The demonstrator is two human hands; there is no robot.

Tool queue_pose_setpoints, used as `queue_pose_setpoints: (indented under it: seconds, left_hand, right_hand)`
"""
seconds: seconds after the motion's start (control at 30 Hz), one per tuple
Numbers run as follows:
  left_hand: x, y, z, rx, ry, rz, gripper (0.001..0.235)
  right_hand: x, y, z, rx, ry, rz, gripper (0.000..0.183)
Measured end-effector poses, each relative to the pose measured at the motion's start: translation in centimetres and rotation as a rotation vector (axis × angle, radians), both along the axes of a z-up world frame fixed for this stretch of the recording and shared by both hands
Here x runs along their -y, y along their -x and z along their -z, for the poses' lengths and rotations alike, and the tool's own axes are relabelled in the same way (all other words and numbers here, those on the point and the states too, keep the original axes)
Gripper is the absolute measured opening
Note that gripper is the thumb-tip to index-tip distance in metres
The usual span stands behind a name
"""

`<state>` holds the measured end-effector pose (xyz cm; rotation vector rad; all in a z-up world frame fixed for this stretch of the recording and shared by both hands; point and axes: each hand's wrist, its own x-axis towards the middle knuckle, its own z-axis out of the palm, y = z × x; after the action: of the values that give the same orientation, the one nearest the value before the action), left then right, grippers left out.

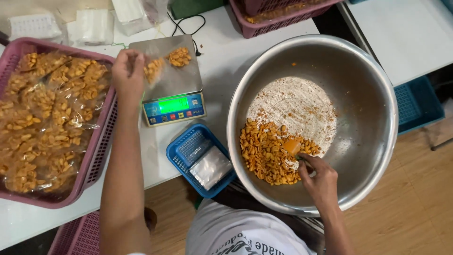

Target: The person scoops orange snack pieces from a large metal bowl using a small orange scoop and places them onto a digital scale. After weighing, the person transfers the snacks into a small plastic bag and sets the bag aside in a blue basket.

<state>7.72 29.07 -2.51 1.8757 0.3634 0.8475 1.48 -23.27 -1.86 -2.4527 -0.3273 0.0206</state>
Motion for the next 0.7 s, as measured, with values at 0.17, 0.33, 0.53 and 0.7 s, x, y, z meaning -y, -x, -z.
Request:
queue_pose_setpoints:
  seconds: [0.17,0.33,0.53,0.7]
  left_hand:
    - [9.2,2.8,-1.5,-0.180,0.991,0.200,0.014]
    - [23.1,8.7,-4.8,-0.396,1.078,0.878,0.030]
    - [29.5,9.3,-0.4,-0.547,1.054,0.873,0.024]
    - [30.6,13.9,-1.1,-0.738,0.957,0.846,0.024]
  right_hand:
    - [-0.7,0.5,1.1,0.026,-0.096,0.029,0.022]
    - [-0.8,1.1,1.0,0.084,-0.089,0.000,0.021]
    - [0.9,2.2,3.0,0.017,-0.083,0.038,0.021]
    - [1.1,2.8,3.7,-0.004,-0.090,0.061,0.021]
